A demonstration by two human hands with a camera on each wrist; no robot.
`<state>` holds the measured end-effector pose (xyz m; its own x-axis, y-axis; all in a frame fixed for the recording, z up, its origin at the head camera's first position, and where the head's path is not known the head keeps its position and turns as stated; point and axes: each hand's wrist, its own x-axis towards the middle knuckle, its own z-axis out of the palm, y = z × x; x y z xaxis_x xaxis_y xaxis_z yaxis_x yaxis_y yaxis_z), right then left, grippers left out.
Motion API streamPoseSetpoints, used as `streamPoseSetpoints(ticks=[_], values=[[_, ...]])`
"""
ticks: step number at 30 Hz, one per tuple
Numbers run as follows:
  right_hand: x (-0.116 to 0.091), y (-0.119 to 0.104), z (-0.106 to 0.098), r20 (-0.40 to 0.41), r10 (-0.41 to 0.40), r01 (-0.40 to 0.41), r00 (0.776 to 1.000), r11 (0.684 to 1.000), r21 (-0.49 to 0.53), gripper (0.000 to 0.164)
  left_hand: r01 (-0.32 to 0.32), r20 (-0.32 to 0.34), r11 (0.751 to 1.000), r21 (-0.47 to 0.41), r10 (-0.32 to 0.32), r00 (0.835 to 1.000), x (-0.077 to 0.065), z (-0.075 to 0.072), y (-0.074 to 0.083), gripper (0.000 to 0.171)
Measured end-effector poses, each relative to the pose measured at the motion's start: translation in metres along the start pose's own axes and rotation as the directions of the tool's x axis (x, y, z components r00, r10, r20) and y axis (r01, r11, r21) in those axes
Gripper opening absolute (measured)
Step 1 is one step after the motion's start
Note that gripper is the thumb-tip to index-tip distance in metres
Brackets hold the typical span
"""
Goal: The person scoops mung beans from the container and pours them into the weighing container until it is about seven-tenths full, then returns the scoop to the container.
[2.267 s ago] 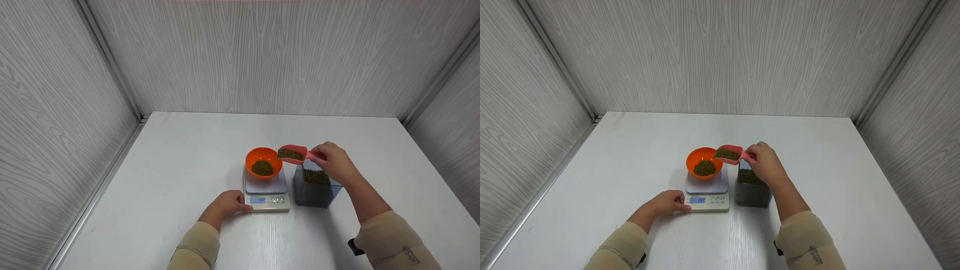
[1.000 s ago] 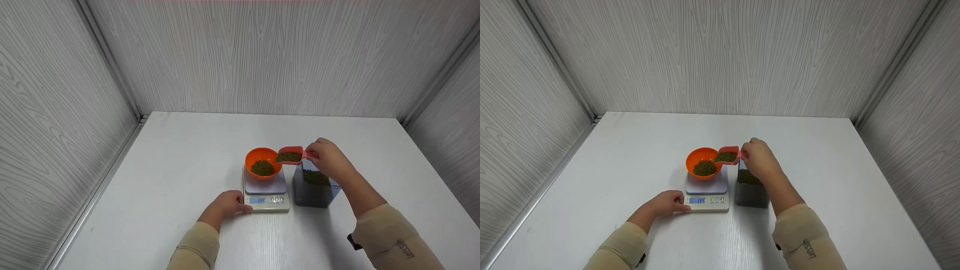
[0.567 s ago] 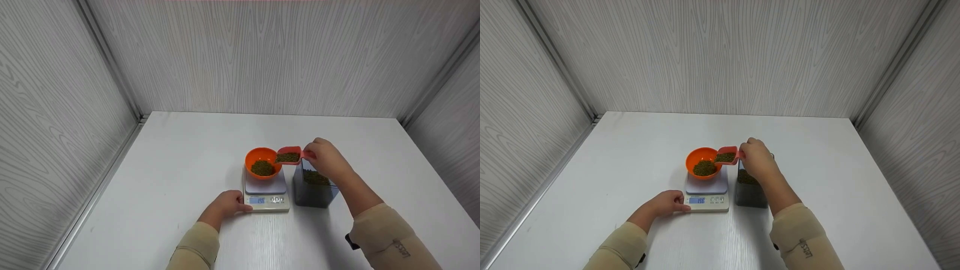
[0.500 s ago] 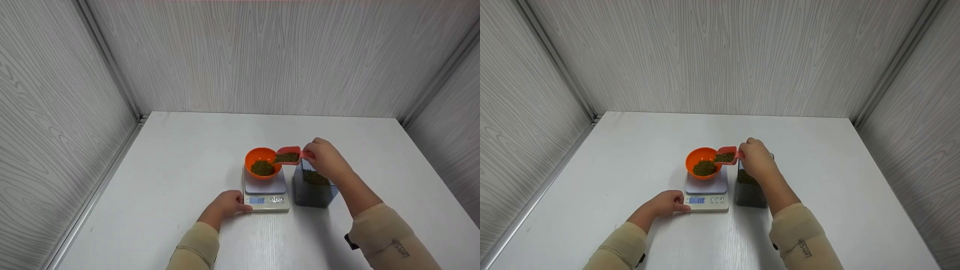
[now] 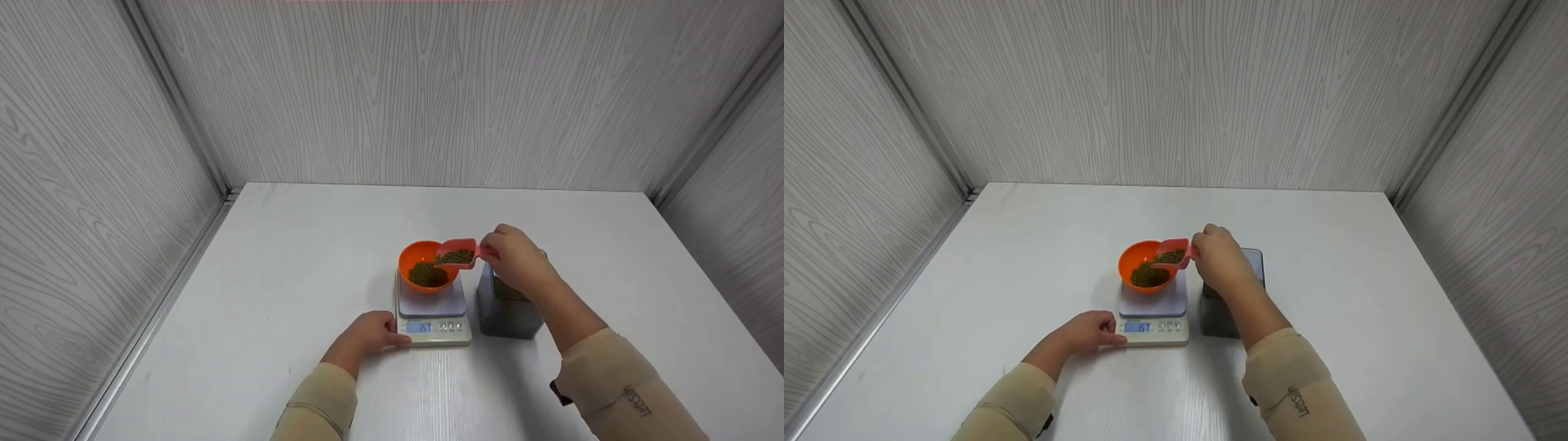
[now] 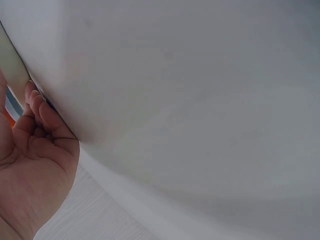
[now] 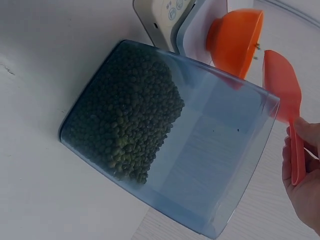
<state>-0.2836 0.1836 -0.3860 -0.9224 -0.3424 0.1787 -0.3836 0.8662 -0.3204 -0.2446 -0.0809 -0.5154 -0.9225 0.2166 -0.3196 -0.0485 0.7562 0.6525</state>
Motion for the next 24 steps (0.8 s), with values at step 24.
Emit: streamPoseSetpoints(ticks=[24], values=[[0.001, -0.014, 0.005, -0.033, -0.034, 0.032, 0.999, 0.998, -0.061, 0.012, -0.005, -0.001, 1.0, 0.002, 0.005, 1.0, 0.001, 0.001, -0.001, 0.035]])
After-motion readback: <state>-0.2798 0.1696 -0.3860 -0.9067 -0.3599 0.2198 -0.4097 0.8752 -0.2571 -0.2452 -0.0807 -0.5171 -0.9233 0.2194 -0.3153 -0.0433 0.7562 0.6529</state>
